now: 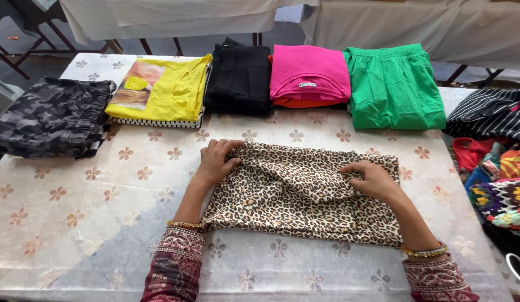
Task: The person folds a red pair of shorts, a pink sleeveless top, and a leopard-print top on a table. They smooth each item, fold it into a compact rectangle, and place it on a growing stack of folded clothes.
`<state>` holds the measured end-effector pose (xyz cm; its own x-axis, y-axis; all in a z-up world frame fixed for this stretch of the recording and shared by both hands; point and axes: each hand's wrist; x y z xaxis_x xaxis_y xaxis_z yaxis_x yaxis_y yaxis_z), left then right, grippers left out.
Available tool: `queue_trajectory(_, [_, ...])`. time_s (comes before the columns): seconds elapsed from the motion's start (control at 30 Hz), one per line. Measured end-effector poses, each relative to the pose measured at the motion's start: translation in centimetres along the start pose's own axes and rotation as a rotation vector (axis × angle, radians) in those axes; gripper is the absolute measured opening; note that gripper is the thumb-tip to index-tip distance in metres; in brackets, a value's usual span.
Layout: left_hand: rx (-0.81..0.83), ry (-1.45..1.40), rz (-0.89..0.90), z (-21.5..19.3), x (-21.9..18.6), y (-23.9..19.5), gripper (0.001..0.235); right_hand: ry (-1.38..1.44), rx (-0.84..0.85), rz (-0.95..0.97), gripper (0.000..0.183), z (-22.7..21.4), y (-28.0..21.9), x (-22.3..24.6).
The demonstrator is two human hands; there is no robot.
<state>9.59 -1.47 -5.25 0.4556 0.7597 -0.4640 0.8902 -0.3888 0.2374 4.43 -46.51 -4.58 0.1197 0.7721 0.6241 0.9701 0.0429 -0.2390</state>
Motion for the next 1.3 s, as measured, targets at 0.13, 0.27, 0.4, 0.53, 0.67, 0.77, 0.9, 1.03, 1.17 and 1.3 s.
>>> queue_trajectory(0.13, [-0.095, 0.114, 0.016, 0.0, -0.1, -0.4, 0.048, -0.267, -0.017, 0.125, 0.029, -0.7, -1.5, 2.1])
queue_trajectory(0.27, [-0.214, 0.171, 0.027, 0.9, 1.6, -0.5, 0.059, -0.582, -0.368, -0.156, 0.034, -0.6, -2.9, 3.9])
queue_trajectory(0.4, [-0.273, 0.129, 0.035, 2.3, 3.9, -0.2, 0.07, -0.392, -0.43, -0.507, 0.039, 1.7, -2.0, 3.6])
queue_trajectory(0.53, [-0.196, -0.012, -0.083, 2.0, 4.0, 0.1, 0.074, -0.555, -0.201, -0.542, 0.055, 4.6, -1.6, 4.0])
queue_trajectory(0.67, [-0.157, -0.016, -0.183, 2.3, 4.3, 0.3, 0.062, -0.632, 0.002, -0.429, 0.064, 5.3, -1.9, 4.2])
queue_trajectory(0.77, [-0.206, -0.003, -0.159, 1.9, 3.8, 0.2, 0.06, -0.647, -0.011, -0.441, 0.064, 5.5, -1.6, 3.8])
queue_trajectory(0.9, [-0.308, -0.049, -0.047, 1.6, 3.3, 0.0, 0.063, -0.643, -0.013, -0.444, 0.064, 5.6, -1.6, 3.8])
queue_trajectory(1.03, [-0.265, 0.103, 0.09, 1.9, 2.9, -0.2, 0.056, -0.627, -0.003, -0.436, 0.064, 5.6, -1.5, 3.6])
queue_trajectory(1.17, [-0.227, 0.186, 0.063, 1.0, 2.7, -0.5, 0.049, -0.62, -0.006, -0.451, 0.064, 5.7, -1.2, 3.4])
queue_trajectory(1.3, [-0.266, 0.17, 0.01, -4.4, 0.0, -2.1, 0.042, -0.594, -0.07, -0.568, 0.062, 4.6, -1.9, 4.0])
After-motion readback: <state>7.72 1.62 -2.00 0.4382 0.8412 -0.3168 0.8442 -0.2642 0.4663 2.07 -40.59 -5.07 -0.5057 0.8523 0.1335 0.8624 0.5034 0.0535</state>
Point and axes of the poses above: each hand's wrist, its own y-axis towards the middle knuckle, its own z-axis out of the palm, x = y × z, and after that the axes turned 8 degrees about z, right-handed
